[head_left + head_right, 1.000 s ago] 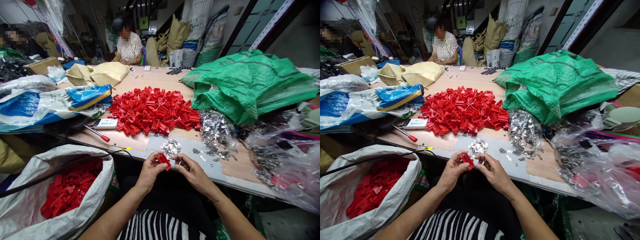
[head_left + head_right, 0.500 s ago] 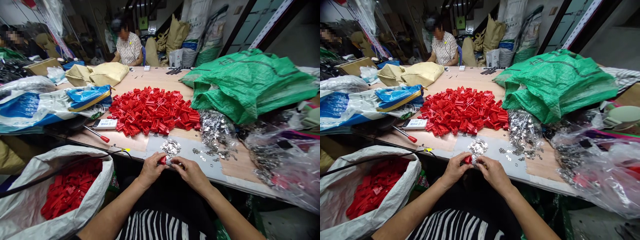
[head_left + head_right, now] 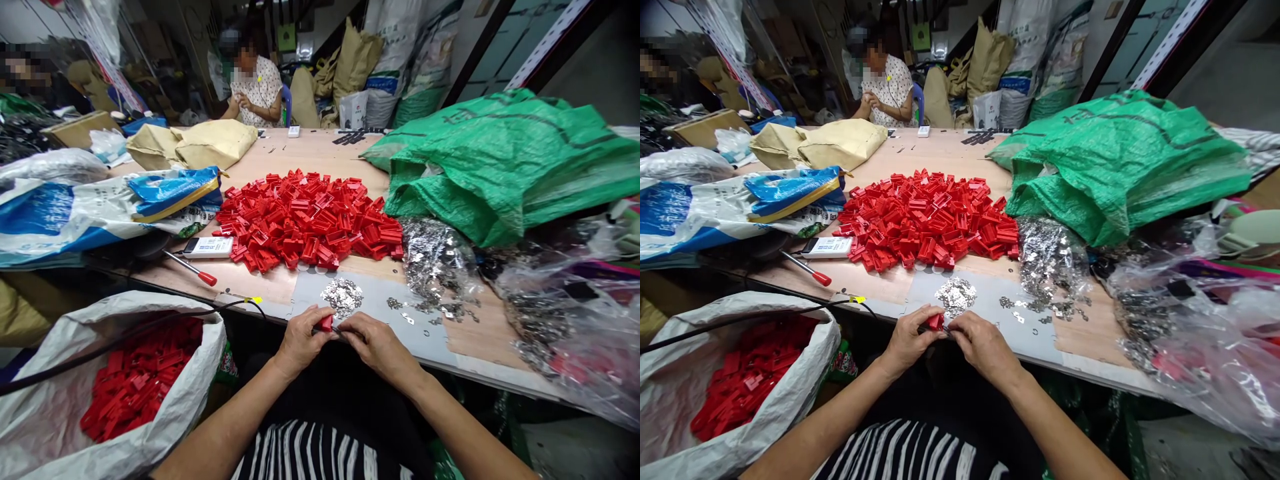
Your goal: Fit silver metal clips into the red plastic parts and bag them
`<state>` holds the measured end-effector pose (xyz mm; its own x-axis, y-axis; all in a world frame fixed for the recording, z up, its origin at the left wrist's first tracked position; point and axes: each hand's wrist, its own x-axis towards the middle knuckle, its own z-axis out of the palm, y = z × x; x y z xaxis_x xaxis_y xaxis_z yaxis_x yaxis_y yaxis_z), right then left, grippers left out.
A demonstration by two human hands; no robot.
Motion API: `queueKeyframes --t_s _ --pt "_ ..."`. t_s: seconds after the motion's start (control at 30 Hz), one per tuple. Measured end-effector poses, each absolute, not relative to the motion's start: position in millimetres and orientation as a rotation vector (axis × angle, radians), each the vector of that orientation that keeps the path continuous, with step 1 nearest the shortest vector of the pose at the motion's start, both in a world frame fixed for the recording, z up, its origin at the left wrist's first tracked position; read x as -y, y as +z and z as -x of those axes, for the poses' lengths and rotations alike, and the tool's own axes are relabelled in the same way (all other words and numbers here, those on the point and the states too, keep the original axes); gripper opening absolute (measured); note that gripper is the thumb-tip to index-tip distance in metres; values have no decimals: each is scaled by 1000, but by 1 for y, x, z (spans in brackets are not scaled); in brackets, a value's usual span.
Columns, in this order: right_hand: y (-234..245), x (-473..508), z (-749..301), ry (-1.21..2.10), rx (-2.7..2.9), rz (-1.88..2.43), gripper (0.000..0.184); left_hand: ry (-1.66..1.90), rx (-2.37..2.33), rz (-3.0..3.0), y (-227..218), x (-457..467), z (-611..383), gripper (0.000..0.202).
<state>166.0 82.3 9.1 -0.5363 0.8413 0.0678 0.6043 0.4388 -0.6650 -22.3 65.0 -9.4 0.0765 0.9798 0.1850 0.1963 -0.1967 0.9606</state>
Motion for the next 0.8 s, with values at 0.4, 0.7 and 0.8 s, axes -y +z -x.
queueKeyframes --t_s 0.4,0.7,0.8 --pt "14 -78 -162 823 2323 1365 18 1169 -1228 -1674 -17 -62 21 39" --pt "19 -64 -141 630 2326 1558 22 1191 -1211 -1498 -13 -61 19 36" --pt "15 -67 -143 703 2265 1499 20 1192 -1221 -1464 -11 -61 19 35"
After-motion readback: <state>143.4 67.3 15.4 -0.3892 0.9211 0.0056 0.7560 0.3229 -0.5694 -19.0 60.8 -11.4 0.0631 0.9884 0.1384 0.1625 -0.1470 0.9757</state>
